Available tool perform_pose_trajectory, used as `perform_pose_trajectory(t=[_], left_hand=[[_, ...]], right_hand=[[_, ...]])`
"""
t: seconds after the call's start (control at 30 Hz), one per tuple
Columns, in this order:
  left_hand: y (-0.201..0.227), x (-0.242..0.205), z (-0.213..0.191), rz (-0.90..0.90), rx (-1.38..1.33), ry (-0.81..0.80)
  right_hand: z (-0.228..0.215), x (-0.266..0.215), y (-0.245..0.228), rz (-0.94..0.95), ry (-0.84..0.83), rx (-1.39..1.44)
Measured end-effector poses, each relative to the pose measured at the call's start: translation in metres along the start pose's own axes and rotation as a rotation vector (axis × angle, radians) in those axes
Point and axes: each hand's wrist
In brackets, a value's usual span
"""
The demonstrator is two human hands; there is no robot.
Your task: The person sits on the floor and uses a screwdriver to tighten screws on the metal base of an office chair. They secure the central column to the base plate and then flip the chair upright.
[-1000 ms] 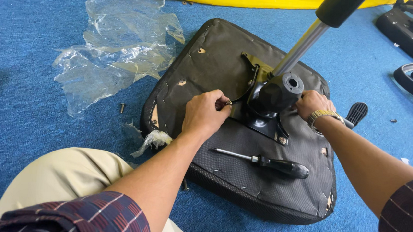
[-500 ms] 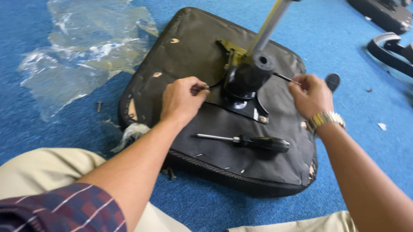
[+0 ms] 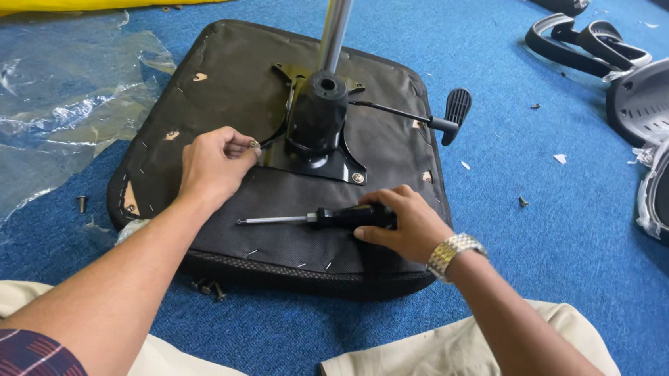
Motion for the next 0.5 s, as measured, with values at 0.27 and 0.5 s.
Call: perform_pose_trajectory(t=[0.27,0.5], left_hand=[[-0.013,0.001,0.002,0.129,-0.057,0.036],[-0.008,-0.004,0.000,0.045,-0.046,0.061]], right_hand=[[-0.019,0.166,0.028,0.298,0.369,0.324],[-0.003,0.248,0.014,0.171,0.099,0.771]])
Point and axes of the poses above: each hand's wrist, its own x-axis towards the middle knuckle, its own z-axis out of the palm, y = z × x, and after that the axes turned 10 degrees about y, right-handed
